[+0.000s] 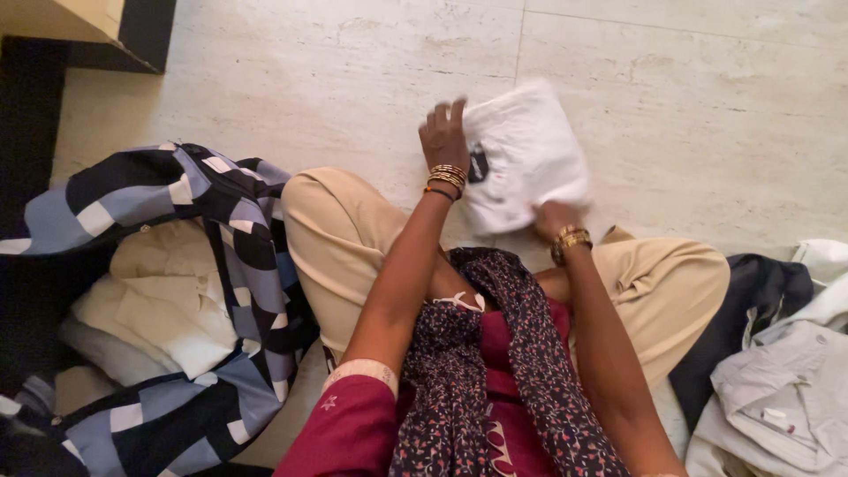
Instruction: The person folds white shirts by hand while sitting on the floor, smoothing the fabric and placing the folded items into a patterned bag.
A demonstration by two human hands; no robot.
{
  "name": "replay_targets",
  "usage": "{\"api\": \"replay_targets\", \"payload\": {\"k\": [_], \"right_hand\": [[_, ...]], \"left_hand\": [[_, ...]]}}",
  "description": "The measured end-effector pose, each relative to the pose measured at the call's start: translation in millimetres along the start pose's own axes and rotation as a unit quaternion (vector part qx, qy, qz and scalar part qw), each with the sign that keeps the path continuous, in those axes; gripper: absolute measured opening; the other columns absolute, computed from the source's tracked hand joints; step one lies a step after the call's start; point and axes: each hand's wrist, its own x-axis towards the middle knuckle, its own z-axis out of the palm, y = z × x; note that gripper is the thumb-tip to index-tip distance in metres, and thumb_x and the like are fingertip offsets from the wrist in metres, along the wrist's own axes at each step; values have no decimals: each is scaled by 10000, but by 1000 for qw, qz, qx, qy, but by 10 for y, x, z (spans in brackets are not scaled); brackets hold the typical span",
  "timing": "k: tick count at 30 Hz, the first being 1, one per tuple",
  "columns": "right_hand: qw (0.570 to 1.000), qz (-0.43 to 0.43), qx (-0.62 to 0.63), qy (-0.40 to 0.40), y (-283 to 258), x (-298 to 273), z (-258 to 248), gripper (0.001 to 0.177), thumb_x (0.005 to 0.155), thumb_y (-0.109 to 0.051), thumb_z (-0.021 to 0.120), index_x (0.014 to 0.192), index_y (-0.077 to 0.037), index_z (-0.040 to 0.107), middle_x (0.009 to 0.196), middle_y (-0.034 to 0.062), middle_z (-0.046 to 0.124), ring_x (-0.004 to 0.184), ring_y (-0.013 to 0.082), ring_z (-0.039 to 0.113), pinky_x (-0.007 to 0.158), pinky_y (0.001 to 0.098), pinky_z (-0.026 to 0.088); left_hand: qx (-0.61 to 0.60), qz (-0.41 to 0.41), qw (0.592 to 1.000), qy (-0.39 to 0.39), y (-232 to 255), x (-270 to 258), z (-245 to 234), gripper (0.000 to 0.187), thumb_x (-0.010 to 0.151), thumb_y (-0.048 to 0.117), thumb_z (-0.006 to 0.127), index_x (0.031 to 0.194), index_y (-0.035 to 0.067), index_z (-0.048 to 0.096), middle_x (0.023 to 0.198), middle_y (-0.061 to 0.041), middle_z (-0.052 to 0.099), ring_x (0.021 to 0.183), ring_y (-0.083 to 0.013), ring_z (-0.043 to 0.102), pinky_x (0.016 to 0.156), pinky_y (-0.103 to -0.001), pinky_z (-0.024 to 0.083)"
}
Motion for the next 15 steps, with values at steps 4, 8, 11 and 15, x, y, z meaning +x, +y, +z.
{"api": "replay_targets", "payload": {"k": [4,8,11,15], "right_hand": [[954,-1,229,-195,-453,-469,-263,704,1062,-588,398,873,-41,798,755,139,767,670,266,729,753,447,587],[979,17,191,75,-646,-444,-604,566,1106,-520,430,957,-85,759,801,132,742,703,314,684,751,477,581],[909,-156,184,340,-694,-271,-732,436,1082,-419,496,1049,-80,769,1100,129,759,1009,319,684,949,447,517],[911,-268,50,309,-803,232,-700,496,1089,-386,397,1489,-117,510,1588,112,455,1483,295,384,1192,497,304]], "left_hand": [[-77,35,989,121,78,18,-302,644,841,175,725,1451,150,521,1498,-69,490,1441,-257,415,1170,-489,352],[-63,-70,992,86,136,-180,-423,639,859,256,727,1448,195,489,1583,-51,428,1543,-266,279,1184,-581,277],[-73,-128,989,22,305,-412,-369,760,825,341,728,1490,174,400,1628,-119,279,1546,-316,143,1149,-659,206],[-73,-143,987,-29,417,-653,-131,886,866,496,624,1595,165,244,1697,-146,86,1570,-309,4,1173,-719,89]]}}
